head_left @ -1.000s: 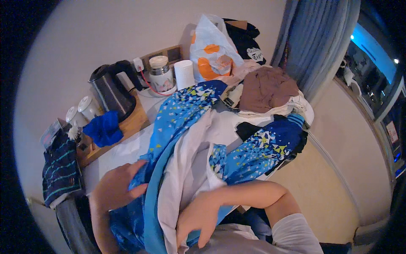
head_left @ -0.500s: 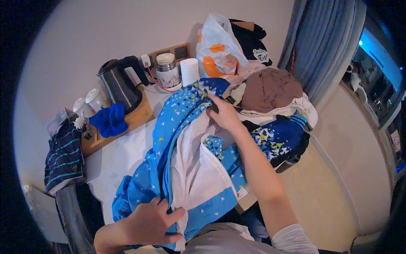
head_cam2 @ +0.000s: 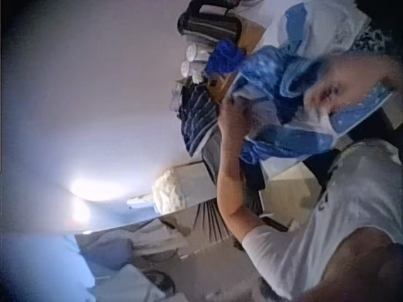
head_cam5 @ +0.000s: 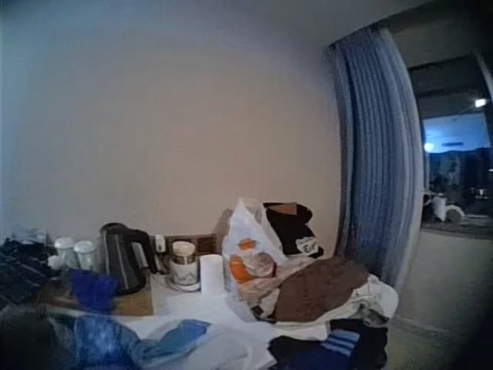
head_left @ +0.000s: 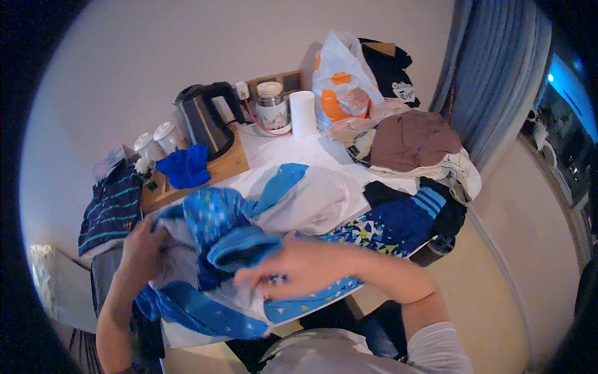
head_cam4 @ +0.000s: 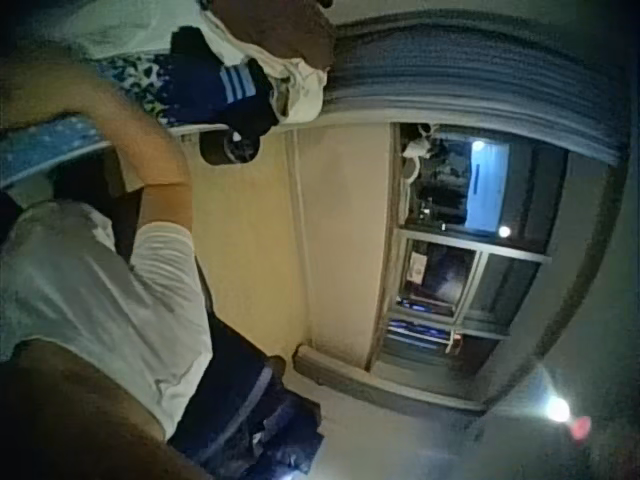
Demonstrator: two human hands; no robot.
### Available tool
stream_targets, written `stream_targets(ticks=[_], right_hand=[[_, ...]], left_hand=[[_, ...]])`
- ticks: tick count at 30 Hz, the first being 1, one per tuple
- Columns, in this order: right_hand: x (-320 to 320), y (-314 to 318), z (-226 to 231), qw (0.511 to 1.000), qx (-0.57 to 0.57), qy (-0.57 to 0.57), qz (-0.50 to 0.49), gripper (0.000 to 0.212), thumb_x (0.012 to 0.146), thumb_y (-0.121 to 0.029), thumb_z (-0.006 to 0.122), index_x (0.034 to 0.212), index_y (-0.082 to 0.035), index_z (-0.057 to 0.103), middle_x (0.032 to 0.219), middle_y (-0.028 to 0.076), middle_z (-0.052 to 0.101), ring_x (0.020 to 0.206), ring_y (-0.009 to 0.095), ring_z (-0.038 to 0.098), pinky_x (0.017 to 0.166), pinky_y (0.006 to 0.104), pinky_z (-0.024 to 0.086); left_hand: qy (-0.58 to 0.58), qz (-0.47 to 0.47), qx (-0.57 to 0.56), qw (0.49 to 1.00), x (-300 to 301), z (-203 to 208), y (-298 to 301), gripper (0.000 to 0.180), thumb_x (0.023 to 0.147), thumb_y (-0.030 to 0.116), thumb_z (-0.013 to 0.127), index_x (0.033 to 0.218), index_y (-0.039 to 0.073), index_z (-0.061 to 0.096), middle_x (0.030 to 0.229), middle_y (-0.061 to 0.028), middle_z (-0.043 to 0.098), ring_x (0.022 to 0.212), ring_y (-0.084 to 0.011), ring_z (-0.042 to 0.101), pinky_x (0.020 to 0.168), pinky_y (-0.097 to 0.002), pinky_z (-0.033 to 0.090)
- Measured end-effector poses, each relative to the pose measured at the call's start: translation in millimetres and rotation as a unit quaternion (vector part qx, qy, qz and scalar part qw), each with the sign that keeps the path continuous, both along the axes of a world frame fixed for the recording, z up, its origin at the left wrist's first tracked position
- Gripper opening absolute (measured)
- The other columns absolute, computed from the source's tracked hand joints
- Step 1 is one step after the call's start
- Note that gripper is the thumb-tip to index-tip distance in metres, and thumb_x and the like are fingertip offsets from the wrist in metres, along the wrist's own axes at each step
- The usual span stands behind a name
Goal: The person folds a striped polo shirt and places it on a stack. They then fold a blue patterned jacket and place it on the same stack. Finally, they fold a brown t-shirt and place it on the stack.
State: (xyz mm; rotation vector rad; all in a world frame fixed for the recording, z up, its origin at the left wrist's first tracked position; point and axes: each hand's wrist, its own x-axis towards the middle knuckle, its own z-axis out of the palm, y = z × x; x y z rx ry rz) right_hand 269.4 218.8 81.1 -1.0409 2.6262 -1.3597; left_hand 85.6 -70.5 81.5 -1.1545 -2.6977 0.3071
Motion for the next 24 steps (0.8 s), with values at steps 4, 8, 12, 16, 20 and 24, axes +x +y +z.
stream_targets(ticks=[4,8,12,16,20,24], right_hand=[[-31.4,58.3,-15.6,0.958,0.015,0.098,-0.268,0.041,0.077,-0.020,0.066,0.116,-0.007,0.057,0.099,0.015,0.064,0.091,0.028,0.063,0.077,0.0396,0.050],[-44.6,110.8,-73.2,0.904,0.199,0.131,-0.355,0.043,0.075,-0.027,0.070,0.111,-0.007,0.060,0.108,0.016,0.058,0.102,0.032,0.056,0.086,0.0418,0.046],[-23.4,112.5,-89.7,0.894,0.291,0.083,-0.332,0.046,0.072,-0.034,0.073,0.107,-0.006,0.062,0.106,0.016,0.058,0.098,0.034,0.056,0.083,0.0412,0.046],[-29.7,102.1,-74.2,0.887,0.346,-0.069,-0.298,0.052,0.069,-0.039,0.074,0.106,-0.005,0.062,0.109,0.017,0.057,0.100,0.036,0.055,0.084,0.0441,0.046],[-43.3,72.1,-46.8,0.971,0.111,0.088,-0.193,0.065,0.067,-0.042,0.075,0.115,-0.003,0.057,0.114,0.021,0.056,0.104,0.038,0.054,0.087,0.0466,0.046],[-62.6,30.9,-72.1,0.940,0.213,0.185,-0.193,0.078,0.065,-0.040,0.077,0.126,0.000,0.050,0.118,0.027,0.053,0.107,0.039,0.053,0.091,0.0461,0.045]], left_hand=[[0.040,0.006,0.118,0.992,-9.9,-6.9,-14.5,0.056,0.065,0.001,0.066,0.118,0.014,0.056,0.111,-0.0187,0.051,0.105,-0.0374,0.054,0.085,-0.0415,0.049],[-0.040,0.009,0.235,0.971,25.4,7.0,-5.6,0.072,0.066,0.003,0.068,0.133,0.015,0.045,0.111,-0.0199,0.051,0.106,-0.0386,0.053,0.086,-0.0422,0.047],[-0.013,0.129,0.131,0.983,37.3,5.1,-23.4,0.064,0.067,0.023,0.075,0.124,0.003,0.052,0.112,-0.0212,0.052,0.097,-0.0380,0.057,0.081,-0.0419,0.050],[-0.230,0.178,0.056,0.955,37.4,14.1,-47.7,0.060,0.069,0.029,0.078,0.113,-0.006,0.056,0.111,-0.0208,0.052,0.089,-0.0359,0.060,0.077,-0.0410,0.052],[-0.428,-0.010,0.171,0.887,37.8,5.5,-73.7,0.060,0.069,0.023,0.082,0.115,-0.004,0.054,0.113,-0.0157,0.048,0.102,-0.0297,0.054,0.086,-0.0379,0.049],[-0.370,-0.167,0.173,0.897,50.9,-15.6,-57.0,0.064,0.067,0.019,0.082,0.122,0.006,0.052,0.122,-0.0196,0.040,0.115,-0.0370,0.043,0.098,-0.0400,0.039]])
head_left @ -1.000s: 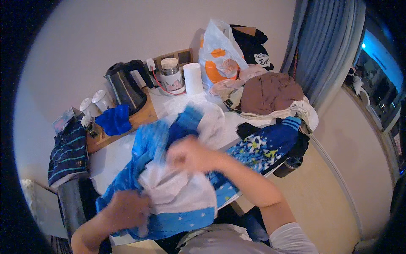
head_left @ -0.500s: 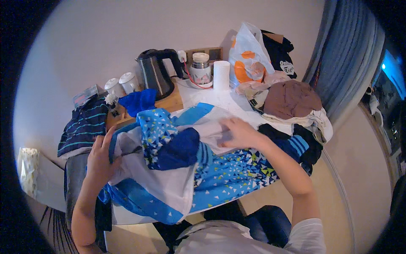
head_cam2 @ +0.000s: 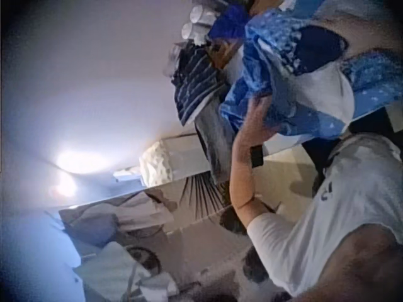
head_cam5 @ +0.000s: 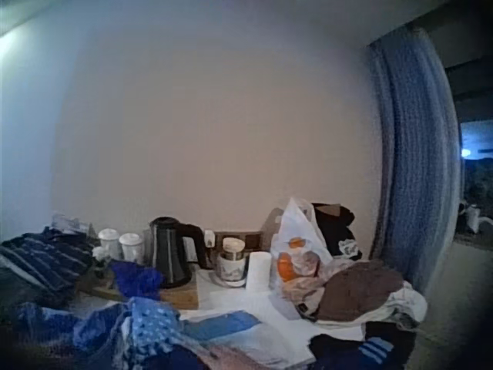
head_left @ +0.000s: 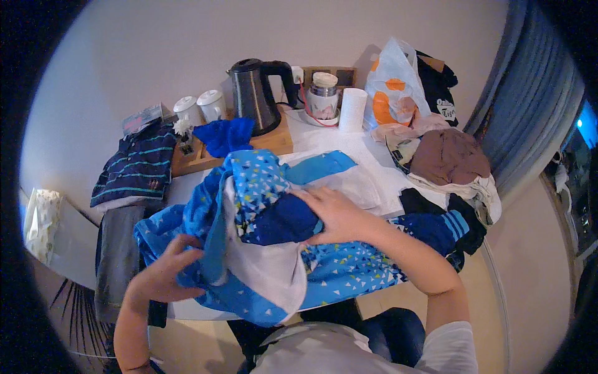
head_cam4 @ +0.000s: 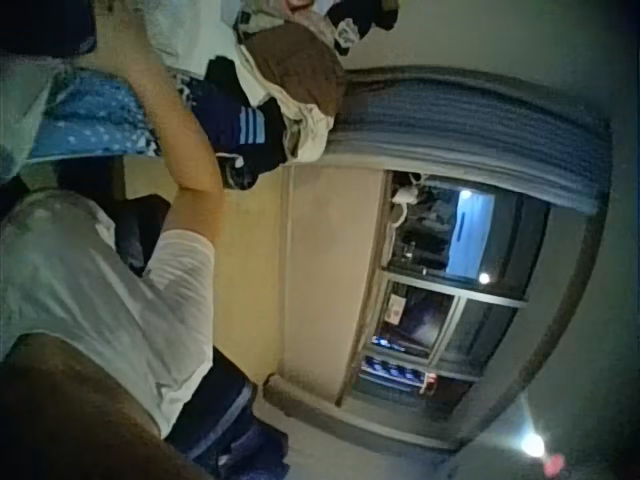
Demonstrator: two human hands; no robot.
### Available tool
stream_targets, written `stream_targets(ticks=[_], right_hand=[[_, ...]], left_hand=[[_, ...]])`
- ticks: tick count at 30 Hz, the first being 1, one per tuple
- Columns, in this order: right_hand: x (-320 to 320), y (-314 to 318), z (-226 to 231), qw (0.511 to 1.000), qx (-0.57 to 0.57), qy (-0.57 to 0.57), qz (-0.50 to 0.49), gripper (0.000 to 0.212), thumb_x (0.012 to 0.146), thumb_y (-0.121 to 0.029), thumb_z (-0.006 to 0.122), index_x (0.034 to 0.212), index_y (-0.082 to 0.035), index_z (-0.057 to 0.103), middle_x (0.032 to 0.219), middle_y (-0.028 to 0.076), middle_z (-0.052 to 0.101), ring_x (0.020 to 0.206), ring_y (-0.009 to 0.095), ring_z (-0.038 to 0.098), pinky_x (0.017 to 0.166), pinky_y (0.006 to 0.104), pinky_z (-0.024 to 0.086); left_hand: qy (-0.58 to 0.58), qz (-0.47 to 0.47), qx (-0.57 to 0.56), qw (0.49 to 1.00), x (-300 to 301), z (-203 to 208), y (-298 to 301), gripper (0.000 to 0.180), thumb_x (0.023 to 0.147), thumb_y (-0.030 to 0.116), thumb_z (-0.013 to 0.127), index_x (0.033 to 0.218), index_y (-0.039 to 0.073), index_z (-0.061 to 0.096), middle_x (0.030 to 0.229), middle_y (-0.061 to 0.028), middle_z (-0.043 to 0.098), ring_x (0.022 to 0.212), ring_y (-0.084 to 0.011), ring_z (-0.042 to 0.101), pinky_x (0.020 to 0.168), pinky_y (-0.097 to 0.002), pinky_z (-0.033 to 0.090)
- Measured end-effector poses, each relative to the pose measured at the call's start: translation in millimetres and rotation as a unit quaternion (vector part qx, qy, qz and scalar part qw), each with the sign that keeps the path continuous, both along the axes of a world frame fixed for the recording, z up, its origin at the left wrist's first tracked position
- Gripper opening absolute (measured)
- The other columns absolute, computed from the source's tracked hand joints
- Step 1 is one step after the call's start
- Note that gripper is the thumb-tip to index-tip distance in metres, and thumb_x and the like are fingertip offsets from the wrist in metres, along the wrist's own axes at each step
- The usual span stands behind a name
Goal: The person folds a striped polo shirt and places it on a stack. They then fold a blue patterned jacket and place it on the same stack. Finally, they fold a brown t-shirt and place it on the stack.
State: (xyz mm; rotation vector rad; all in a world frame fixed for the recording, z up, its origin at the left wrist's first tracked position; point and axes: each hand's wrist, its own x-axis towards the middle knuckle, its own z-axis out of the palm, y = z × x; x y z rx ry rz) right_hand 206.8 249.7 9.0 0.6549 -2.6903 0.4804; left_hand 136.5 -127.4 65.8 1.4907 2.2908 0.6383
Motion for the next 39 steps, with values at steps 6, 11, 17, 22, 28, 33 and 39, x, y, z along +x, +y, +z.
stream_targets(ticks=[6,11,17,22,28,33,39], right_hand=[[-0.7,-30.0,-7.1,0.976,0.134,-0.094,-0.141,0.066,0.066,-0.038,0.077,0.112,0.005,0.057,0.084,0.023,0.063,0.083,0.037,0.062,0.073,0.0430,0.051],[31.9,-36.9,26.9,0.949,0.147,-0.257,-0.104,0.052,0.078,-0.043,0.065,0.090,0.008,0.065,0.075,0.023,0.066,0.065,0.041,0.064,0.065,0.0466,0.053],[31.7,39.7,75.8,0.734,-0.506,-0.442,-0.096,0.053,0.087,-0.053,0.052,0.088,-0.001,0.062,0.076,0.022,0.066,0.057,0.027,0.065,0.053,0.0334,0.055],[18.4,71.0,98.3,0.631,-0.759,-0.162,0.022,0.073,0.091,-0.061,0.038,0.126,0.002,0.048,0.114,0.025,0.060,0.090,0.033,0.066,0.070,0.0389,0.054],[47.6,93.0,49.9,0.923,-0.070,-0.342,-0.165,0.057,0.078,-0.037,0.069,0.116,0.003,0.056,0.097,0.016,0.065,0.091,0.031,0.061,0.084,0.0340,0.048],[88.7,118.6,3.1,0.986,0.109,-0.077,-0.102,0.047,0.074,-0.038,0.070,0.099,0.001,0.062,0.079,0.016,0.059,0.078,0.031,0.059,0.074,0.0367,0.047],[110.6,146.4,20.0,0.940,-0.039,-0.285,-0.184,0.029,0.082,-0.025,0.065,0.089,0.002,0.059,0.075,0.015,0.057,0.067,0.021,0.055,0.064,0.0324,0.045]], left_hand=[[0.105,-0.024,0.009,0.994,11.7,-33.8,18.0,0.063,0.067,0.004,0.071,0.126,0.016,0.053,0.125,-0.0194,0.040,0.115,-0.0395,0.043,0.098,-0.0463,0.037],[0.056,0.022,0.035,0.998,-7.6,-38.3,29.4,0.059,0.066,0.001,0.070,0.122,0.007,0.052,0.127,-0.0176,0.046,0.117,-0.0386,0.046,0.100,-0.0428,0.040],[0.061,0.064,0.017,0.996,-19.9,-25.8,49.6,0.054,0.068,0.004,0.074,0.118,0.002,0.052,0.120,-0.0179,0.051,0.112,-0.0378,0.051,0.097,-0.0391,0.044],[0.066,0.065,0.016,0.996,-26.4,-21.6,49.4,0.046,0.068,0.007,0.077,0.109,0.000,0.057,0.119,-0.0181,0.051,0.111,-0.0371,0.052,0.096,-0.0385,0.044],[0.073,0.152,0.014,0.986,-21.3,-9.8,43.3,0.038,0.072,0.006,0.075,0.105,-0.002,0.057,0.117,-0.0178,0.051,0.112,-0.0355,0.052,0.097,-0.0372,0.044],[-0.005,0.152,0.184,0.971,-27.4,-4.8,27.2,0.042,0.082,0.005,0.068,0.119,-0.002,0.051,0.120,-0.0139,0.051,0.114,-0.0284,0.050,0.095,-0.0378,0.043],[0.021,0.268,0.370,0.889,-56.5,12.9,-4.0,0.049,0.092,0.011,0.056,0.136,0.002,0.038,0.126,-0.0079,0.049,0.112,-0.0156,0.049,0.099,-0.0299,0.037]])
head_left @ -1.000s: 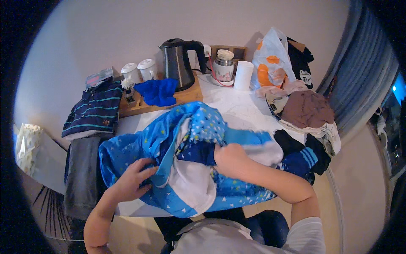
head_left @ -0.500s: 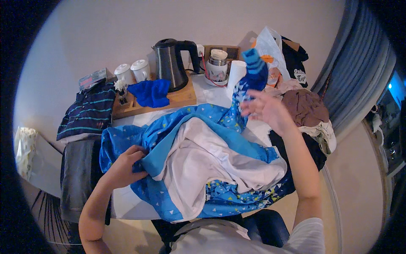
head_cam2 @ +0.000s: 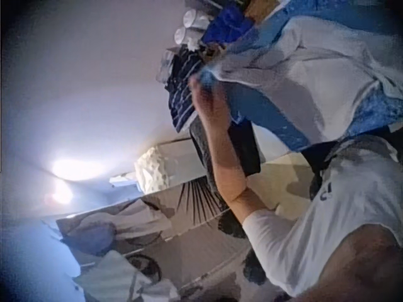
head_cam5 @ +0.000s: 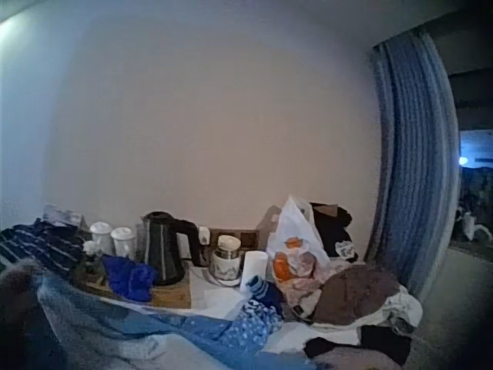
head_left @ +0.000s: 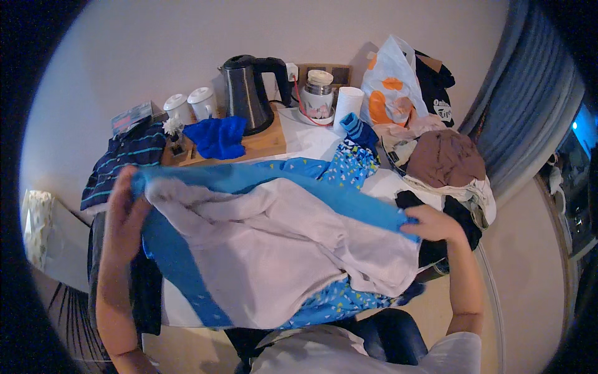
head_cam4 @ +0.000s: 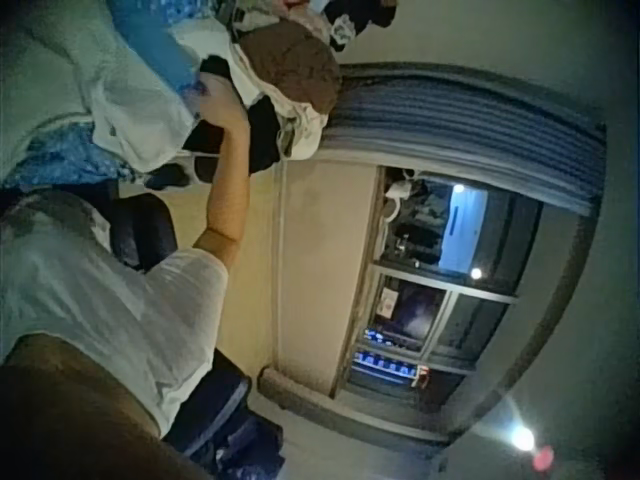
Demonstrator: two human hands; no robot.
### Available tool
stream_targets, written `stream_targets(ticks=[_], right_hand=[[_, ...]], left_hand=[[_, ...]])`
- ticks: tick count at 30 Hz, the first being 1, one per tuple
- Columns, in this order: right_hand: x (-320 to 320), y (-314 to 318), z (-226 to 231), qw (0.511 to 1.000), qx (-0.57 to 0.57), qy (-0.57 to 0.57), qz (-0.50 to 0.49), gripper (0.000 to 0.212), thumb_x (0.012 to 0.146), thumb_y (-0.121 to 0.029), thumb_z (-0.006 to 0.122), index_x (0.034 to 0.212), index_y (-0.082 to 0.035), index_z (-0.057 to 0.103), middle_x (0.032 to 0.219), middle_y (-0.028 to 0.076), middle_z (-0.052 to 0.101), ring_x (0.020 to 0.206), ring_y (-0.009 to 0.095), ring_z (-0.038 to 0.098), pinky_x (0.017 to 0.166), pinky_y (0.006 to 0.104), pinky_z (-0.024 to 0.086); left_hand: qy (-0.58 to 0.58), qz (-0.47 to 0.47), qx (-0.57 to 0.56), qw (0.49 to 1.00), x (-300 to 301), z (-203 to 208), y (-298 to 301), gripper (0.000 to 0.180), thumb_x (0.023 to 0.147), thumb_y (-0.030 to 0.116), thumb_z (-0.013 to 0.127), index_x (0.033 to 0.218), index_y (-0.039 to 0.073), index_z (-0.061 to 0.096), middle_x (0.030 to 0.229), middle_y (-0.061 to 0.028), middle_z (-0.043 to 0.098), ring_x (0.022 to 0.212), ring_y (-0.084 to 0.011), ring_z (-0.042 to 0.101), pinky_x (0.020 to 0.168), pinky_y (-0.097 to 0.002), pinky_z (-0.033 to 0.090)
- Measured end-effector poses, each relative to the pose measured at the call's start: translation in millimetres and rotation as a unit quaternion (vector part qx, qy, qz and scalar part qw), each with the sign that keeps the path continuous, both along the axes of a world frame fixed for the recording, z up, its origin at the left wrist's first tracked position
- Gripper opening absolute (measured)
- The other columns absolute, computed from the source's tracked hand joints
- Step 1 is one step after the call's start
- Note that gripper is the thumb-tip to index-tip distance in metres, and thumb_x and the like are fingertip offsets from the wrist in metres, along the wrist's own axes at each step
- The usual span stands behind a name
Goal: The person folds a striped polo shirt and places it on a stack. They then fold a blue patterned jacket and place it on the same stack. Finally, they fold a brown t-shirt and place it on the stack.
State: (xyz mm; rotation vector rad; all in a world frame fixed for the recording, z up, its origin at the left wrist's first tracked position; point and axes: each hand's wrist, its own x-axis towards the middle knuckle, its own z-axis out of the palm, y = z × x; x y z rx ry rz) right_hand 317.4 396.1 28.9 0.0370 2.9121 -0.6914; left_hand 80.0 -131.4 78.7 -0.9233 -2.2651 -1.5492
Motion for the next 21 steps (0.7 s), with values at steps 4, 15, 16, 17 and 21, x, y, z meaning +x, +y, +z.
stream_targets(ticks=[4,15,16,17,21], right_hand=[[11.7,28.4,23.7,0.937,-0.182,0.141,-0.262,0.032,0.084,-0.028,0.063,0.103,-0.001,0.061,0.089,0.007,0.064,0.079,0.015,0.059,0.071,0.0301,0.047],[-57.4,-50.4,73.2,0.720,-0.609,0.304,-0.133,0.054,0.072,-0.013,0.059,0.125,-0.002,0.054,0.120,0.009,0.058,0.098,0.023,0.062,0.084,0.0328,0.051],[-58.1,-46.2,67.9,0.723,-0.641,0.242,-0.084,0.056,0.070,-0.012,0.059,0.124,0.000,0.053,0.122,0.010,0.057,0.099,0.024,0.062,0.085,0.0343,0.051],[-58.8,-42.7,67.9,0.714,-0.677,0.173,0.040,0.055,0.070,-0.012,0.056,0.123,0.002,0.053,0.121,0.012,0.057,0.102,0.025,0.062,0.086,0.0360,0.051],[-68.8,-65.4,57.9,0.791,-0.565,0.234,0.033,0.043,0.077,-0.014,0.060,0.117,0.001,0.057,0.109,0.013,0.063,0.099,0.020,0.063,0.089,0.0306,0.049]], left_hand=[[0.090,0.084,-0.007,0.992,-20.2,56.7,38.1,0.042,0.093,0.018,0.050,0.131,0.000,0.044,0.119,-0.0119,0.056,0.109,-0.0221,0.053,0.096,-0.0305,0.040],[-0.184,-0.288,-0.046,0.939,-21.9,66.7,191.3,0.049,0.092,0.023,0.055,0.136,0.009,0.039,0.113,-0.0146,0.061,0.097,-0.0226,0.060,0.087,-0.0371,0.048],[-0.162,-0.385,-0.054,0.907,-18.8,57.9,195.2,0.043,0.094,0.019,0.053,0.134,0.008,0.042,0.110,-0.0111,0.061,0.101,-0.0183,0.057,0.091,-0.0329,0.047],[-0.070,-0.346,-0.180,0.918,-13.1,53.4,197.3,0.043,0.093,0.015,0.052,0.135,0.011,0.042,0.113,-0.0119,0.060,0.103,-0.0201,0.057,0.091,-0.0344,0.047],[0.183,-0.245,-0.410,0.859,-1.9,15.6,159.4,0.056,0.084,-0.004,0.049,0.135,0.019,0.045,0.117,-0.0155,0.056,0.107,-0.0313,0.056,0.095,-0.0406,0.045]])
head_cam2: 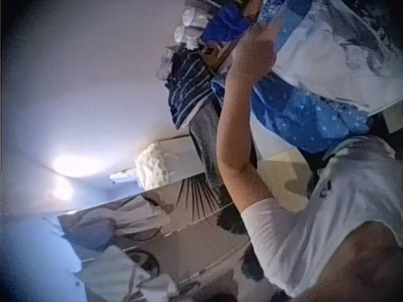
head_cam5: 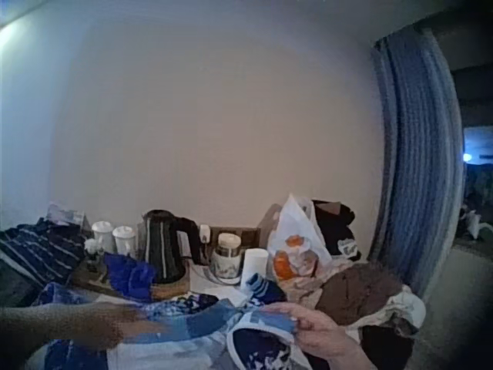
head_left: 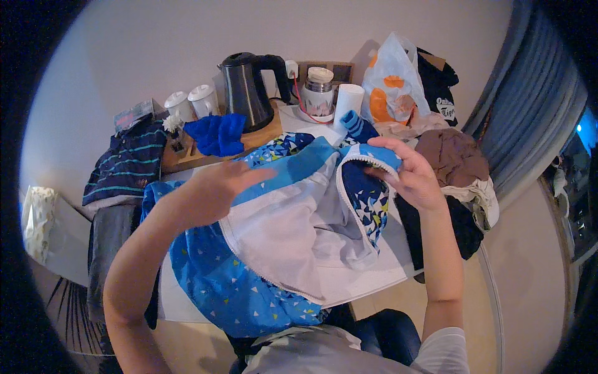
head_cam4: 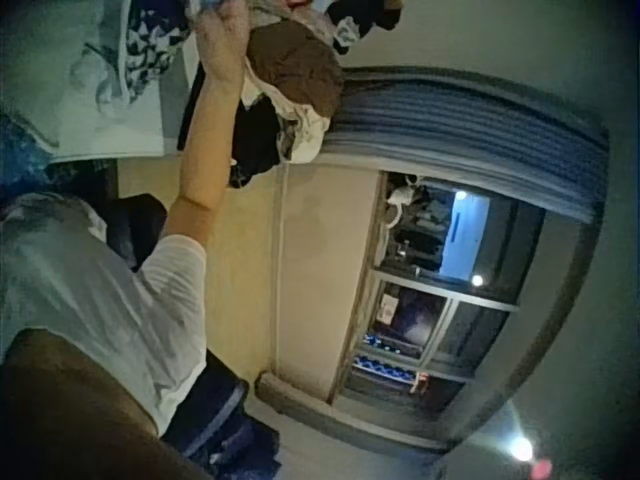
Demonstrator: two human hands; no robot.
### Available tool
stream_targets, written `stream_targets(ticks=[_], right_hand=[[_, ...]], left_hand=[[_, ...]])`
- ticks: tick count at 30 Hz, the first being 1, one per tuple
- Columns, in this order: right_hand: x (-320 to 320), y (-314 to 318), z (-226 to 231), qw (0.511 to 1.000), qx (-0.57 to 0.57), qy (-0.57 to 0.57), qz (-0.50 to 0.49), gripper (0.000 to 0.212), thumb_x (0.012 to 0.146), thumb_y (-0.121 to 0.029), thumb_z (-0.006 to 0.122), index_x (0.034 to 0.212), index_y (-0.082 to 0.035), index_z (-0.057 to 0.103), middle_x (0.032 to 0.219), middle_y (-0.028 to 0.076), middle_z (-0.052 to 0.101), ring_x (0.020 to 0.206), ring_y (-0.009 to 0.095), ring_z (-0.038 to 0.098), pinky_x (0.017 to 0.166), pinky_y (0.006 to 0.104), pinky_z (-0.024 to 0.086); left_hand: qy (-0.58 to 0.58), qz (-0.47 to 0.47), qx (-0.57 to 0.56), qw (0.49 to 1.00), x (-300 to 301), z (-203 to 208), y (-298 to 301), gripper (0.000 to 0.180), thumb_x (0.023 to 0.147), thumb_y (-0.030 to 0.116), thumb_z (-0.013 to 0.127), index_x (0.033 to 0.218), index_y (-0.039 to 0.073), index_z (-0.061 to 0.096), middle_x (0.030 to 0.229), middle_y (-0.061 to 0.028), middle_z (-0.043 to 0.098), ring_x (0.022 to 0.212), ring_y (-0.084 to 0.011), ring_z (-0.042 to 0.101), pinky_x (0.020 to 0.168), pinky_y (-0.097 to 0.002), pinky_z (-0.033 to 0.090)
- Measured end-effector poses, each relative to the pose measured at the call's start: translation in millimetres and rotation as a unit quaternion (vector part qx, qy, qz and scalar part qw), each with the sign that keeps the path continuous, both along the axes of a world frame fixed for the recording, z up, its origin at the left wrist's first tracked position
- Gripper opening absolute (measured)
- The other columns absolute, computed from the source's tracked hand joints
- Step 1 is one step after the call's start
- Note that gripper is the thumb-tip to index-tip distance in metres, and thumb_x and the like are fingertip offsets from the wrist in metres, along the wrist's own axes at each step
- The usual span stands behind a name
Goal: The person folds a striped polo shirt and places it on a stack. They then fold a blue patterned jacket and place it on the same stack. Finally, they fold a brown t-shirt and place it on the stack.
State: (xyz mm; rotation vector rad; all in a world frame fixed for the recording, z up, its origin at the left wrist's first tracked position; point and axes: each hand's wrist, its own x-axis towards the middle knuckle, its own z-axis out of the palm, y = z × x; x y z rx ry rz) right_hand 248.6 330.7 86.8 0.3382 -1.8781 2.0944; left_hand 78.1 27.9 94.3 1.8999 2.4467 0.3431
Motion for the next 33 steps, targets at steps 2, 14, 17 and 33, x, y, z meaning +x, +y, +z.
stream_targets(ticks=[2,14,17,33], right_hand=[[-10.3,7.5,-6.1,0.987,0.145,-0.008,-0.071,0.033,0.084,-0.018,0.062,0.112,0.000,0.061,0.103,0.010,0.066,0.094,0.018,0.063,0.087,0.0300,0.049],[-37.3,-14.0,-60.9,0.740,0.554,0.181,-0.336,0.018,0.079,-0.019,0.068,0.093,-0.008,0.068,0.094,0.013,0.049,0.088,0.031,0.050,0.073,0.0402,0.043],[-29.0,-15.1,-50.9,0.744,0.550,0.183,-0.331,0.016,0.080,-0.018,0.067,0.092,-0.007,0.068,0.097,0.013,0.050,0.092,0.031,0.049,0.078,0.0407,0.042],[-1.9,-3.8,-39.3,0.986,0.121,-0.084,-0.084,0.015,0.091,-0.015,0.062,0.090,-0.001,0.065,0.071,-0.003,0.056,0.065,0.003,0.046,0.056,0.0212,0.037]], left_hand=[[0.125,0.062,-0.092,0.986,7.8,-3.9,-9.9,0.063,0.078,-0.009,0.049,0.134,0.020,0.045,0.119,-0.0173,0.054,0.110,-0.0359,0.054,0.097,-0.0414,0.043],[0.054,0.054,0.077,0.994,-5.9,-18.8,-41.1,0.045,0.065,-0.005,0.066,0.106,0.014,0.069,0.106,-0.0131,0.059,0.099,-0.0314,0.057,0.085,-0.0393,0.050],[-0.090,0.053,0.152,0.983,2.9,17.1,-11.2,0.033,0.064,-0.004,0.067,0.094,0.009,0.071,0.094,-0.0108,0.062,0.088,-0.0245,0.060,0.075,-0.0330,0.051],[-0.547,-0.078,0.244,0.797,16.1,-18.7,147.5,0.023,0.082,-0.003,0.067,0.103,0.000,0.058,0.091,-0.0036,0.064,0.083,-0.0077,0.059,0.072,-0.0218,0.048]])
